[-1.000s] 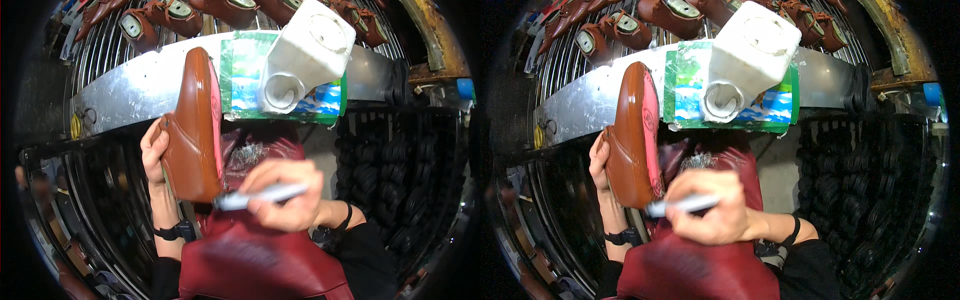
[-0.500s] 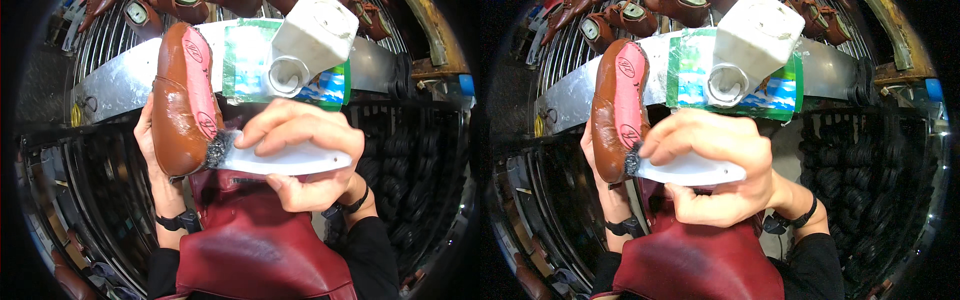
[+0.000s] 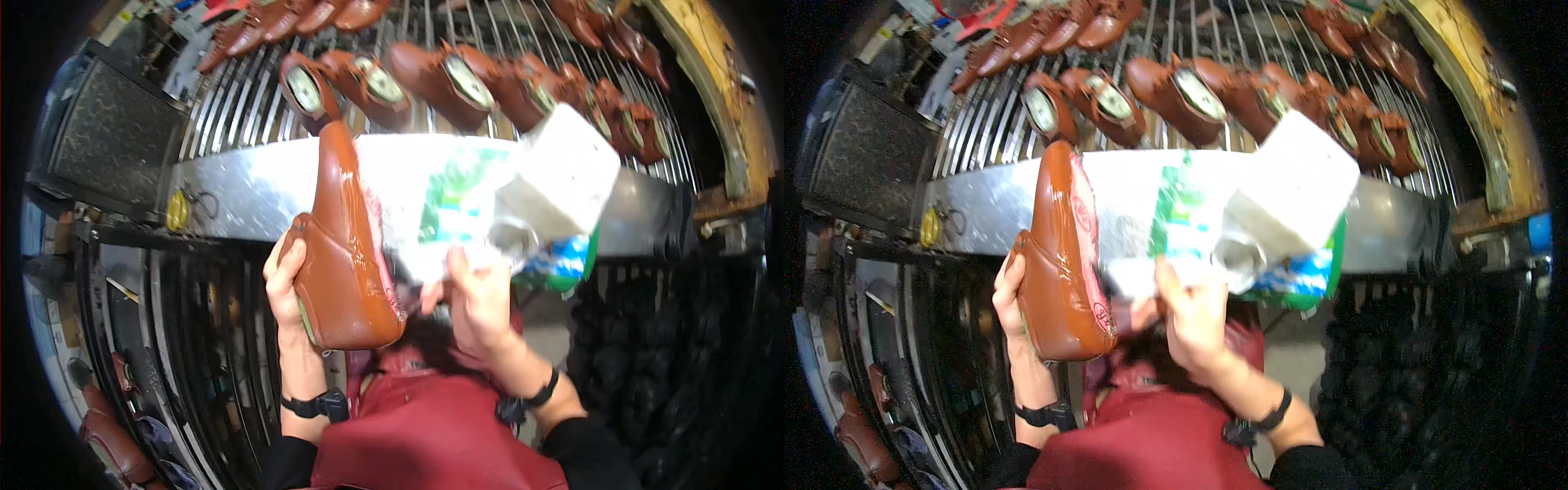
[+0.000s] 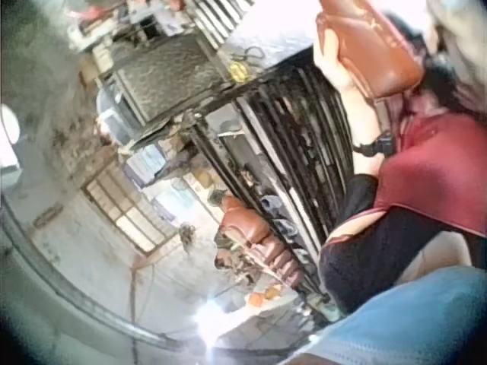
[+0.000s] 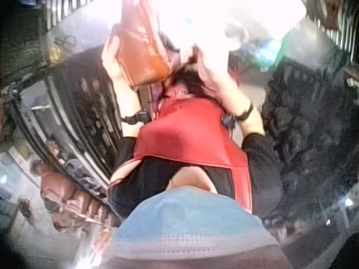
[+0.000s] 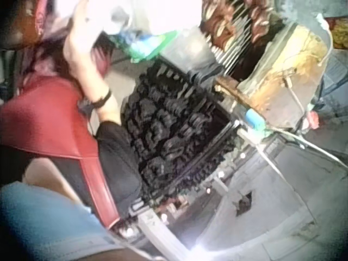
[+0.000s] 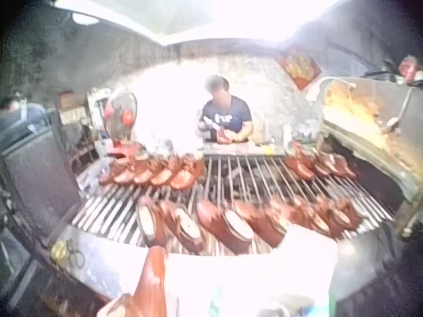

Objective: Applying adhesive to shoe uppers and preparing soles for assembly in a manufacturing facility.

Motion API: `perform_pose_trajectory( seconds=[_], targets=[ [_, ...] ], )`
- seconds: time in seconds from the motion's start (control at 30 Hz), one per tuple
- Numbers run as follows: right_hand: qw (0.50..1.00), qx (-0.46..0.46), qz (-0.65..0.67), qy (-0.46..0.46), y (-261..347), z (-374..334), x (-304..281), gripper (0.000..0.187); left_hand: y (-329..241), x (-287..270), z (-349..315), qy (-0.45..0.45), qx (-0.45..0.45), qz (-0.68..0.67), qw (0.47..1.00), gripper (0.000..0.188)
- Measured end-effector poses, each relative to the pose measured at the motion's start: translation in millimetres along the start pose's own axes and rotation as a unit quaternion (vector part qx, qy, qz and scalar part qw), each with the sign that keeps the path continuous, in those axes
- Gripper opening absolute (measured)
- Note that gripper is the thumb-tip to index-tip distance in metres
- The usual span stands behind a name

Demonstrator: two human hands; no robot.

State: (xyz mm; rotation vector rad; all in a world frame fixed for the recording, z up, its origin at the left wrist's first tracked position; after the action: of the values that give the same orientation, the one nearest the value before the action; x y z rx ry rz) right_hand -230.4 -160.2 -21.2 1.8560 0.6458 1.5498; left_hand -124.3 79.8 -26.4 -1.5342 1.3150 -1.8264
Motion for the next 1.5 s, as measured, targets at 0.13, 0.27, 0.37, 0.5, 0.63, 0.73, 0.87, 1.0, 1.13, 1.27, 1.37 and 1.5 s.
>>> perform_pose_trajectory(
  seconds=[0.13, 0.27, 0.37, 0.5, 0.63, 0.73, 0.87, 1.0, 1.13, 1.27, 1.37, 1.5],
  targets=[
    [0.999, -0.035, 0.018, -0.021, 15, -17, -2, 0.02, -103, -34, 63, -0.128, 0.144, 0.31, 0.931, 0.037],
    [0.993, -0.096, -0.024, -0.061, 52, -19, -7, 0.022, -202, -120, 202, -0.139, 0.097, 0.61, 0.774, 0.041],
    [0.992, -0.098, -0.038, -0.066, 55, -6, -8, 0.022, -207, -129, 291, -0.26, -0.071, 0.767, 0.582, 0.058],
    [0.991, -0.074, -0.059, -0.093, 45, 3, -6, 0.023, -153, -152, 341, -0.2, -0.193, 0.791, 0.546, 0.061],
    [0.99, -0.073, -0.07, -0.095, 45, -1, -4, 0.024, -153, -142, 290, -0.222, -0.147, 0.728, 0.632, 0.129],
    [0.985, -0.106, -0.089, -0.103, 48, -10, -11, 0.025, -197, -31, 158, -0.199, -0.046, 0.802, 0.562, 0.083],
    [0.992, -0.077, -0.054, -0.079, 37, -19, -20, 0.019, -352, 36, -85, -0.388, 0.105, 0.754, 0.52, 0.057],
    [0.999, -0.015, 0.027, 0.009, 15, -22, -15, 0.017, -297, 36, -100, -0.327, 0.202, 0.68, 0.624, 0.059],
    [0.996, -0.063, 0.062, 0.023, 19, -33, -21, 0.016, -255, 16, -121, -0.292, 0.281, 0.566, 0.718, 0.062],
    [0.99, -0.137, 0.002, -0.032, 37, -51, -45, 0.017, -249, -6, -205, -0.321, 0.317, 0.478, 0.754, 0.066],
    [0.962, -0.192, -0.163, -0.109, 59, -69, -78, 0.016, -261, -23, -262, -0.353, 0.34, 0.413, 0.768, 0.068],
    [0.881, -0.25, -0.381, -0.128, 71, -63, -91, 0.013, -264, -41, -281, -0.396, 0.375, 0.298, 0.784, 0.071]
  ],
)
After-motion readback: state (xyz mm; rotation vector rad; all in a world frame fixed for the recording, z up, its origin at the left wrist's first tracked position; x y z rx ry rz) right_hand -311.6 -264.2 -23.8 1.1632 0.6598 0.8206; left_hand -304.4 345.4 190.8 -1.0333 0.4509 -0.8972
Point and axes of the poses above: each hand's wrist, its own z-axis towards the middle knuckle, its own x-axis out of the palm, y = z × x, the point moved 6 cm from there along z, towards the middle knuckle, and after that the axes turned 14 degrees about y, right-handed, at the moved point
